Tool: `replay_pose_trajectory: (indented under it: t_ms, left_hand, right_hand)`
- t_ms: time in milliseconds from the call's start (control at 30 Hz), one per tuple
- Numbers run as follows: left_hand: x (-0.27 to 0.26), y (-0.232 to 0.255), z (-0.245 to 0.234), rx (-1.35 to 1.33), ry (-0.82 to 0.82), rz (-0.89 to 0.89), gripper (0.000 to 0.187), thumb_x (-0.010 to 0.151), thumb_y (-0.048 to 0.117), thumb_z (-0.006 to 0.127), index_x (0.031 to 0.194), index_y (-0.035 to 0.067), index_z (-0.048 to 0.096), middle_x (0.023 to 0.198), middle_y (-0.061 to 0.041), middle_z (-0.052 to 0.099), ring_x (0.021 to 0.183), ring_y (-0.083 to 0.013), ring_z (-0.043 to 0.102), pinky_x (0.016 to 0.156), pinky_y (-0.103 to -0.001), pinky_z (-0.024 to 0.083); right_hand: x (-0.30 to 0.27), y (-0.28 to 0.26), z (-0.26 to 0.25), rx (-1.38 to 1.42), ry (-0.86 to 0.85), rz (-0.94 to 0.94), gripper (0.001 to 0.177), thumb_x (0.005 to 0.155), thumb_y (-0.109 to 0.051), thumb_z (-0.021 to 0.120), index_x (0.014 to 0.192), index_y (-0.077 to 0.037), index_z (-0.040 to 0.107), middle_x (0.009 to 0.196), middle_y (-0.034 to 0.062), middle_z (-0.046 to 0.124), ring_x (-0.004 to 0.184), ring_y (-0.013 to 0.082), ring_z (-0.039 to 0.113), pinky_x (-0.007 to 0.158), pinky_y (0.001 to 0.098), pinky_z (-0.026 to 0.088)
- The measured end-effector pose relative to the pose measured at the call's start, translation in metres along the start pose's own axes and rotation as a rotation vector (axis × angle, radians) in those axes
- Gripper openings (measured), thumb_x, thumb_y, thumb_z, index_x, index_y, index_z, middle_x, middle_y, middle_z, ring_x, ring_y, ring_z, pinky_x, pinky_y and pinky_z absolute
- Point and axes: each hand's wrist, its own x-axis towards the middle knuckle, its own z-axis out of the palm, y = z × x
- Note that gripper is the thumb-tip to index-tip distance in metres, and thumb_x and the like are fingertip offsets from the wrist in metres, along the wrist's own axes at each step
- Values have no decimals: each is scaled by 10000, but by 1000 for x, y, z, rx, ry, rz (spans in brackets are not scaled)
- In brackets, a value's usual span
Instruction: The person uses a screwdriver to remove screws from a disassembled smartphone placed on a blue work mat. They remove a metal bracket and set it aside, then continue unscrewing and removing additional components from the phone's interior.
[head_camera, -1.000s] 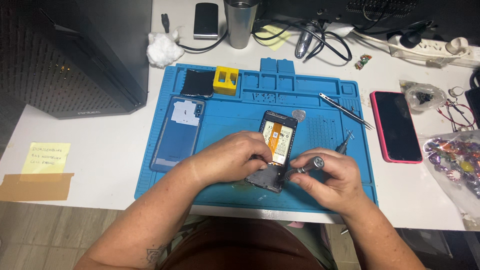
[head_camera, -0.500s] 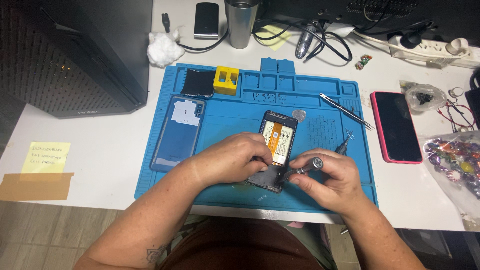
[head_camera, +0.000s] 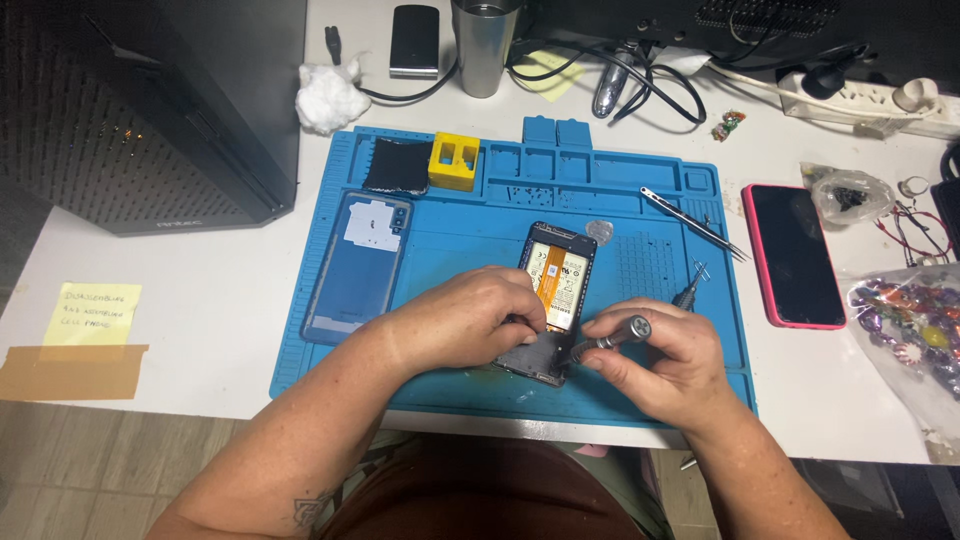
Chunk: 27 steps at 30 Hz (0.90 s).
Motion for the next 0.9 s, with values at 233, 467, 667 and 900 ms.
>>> replay_pose_trajectory:
  t_ms: [233, 467, 667, 900]
  left_hand:
    - [-3, 1, -4, 3, -23, 11, 61, 862, 99, 729, 885, 68, 775, 839, -119, 707, 858, -341, 687, 789, -453, 572]
    - [-3, 1, -3, 26, -19, 13, 57, 855, 104, 731, 877, 81, 778, 828, -94, 709, 865, -316, 696, 801, -429, 572]
    - [-3, 1, -3, 31, -22, 13, 57, 855, 106, 732, 876, 76, 775, 830, -95, 710, 871, -323, 696, 807, -437, 572]
    - [-1, 1, -1, 9, -41, 18, 109, 828, 94, 753, 931, 74, 785, 874, -109, 727, 916, -324, 696, 831, -434, 563]
  right_hand:
    - [-1, 0, 1, -17, -4, -4, 165, 732, -77, 872, 844, -6, 775, 711, 132, 764, 547, 206, 680, 552, 334, 588]
    - [0, 1, 1, -33, 3, -15, 166, 733, -73, 871, 849, -4, 775, 723, 140, 770, 553, 224, 694, 550, 337, 589]
    - [-1, 0, 0, -51, 17, -15, 160, 738, -73, 867, 850, -4, 775, 734, 141, 771, 557, 233, 702, 559, 335, 599]
    - [-5, 7, -3, -52, 54, -16, 178, 728, -72, 876, 851, 4, 773, 741, 147, 768, 574, 229, 711, 564, 336, 601]
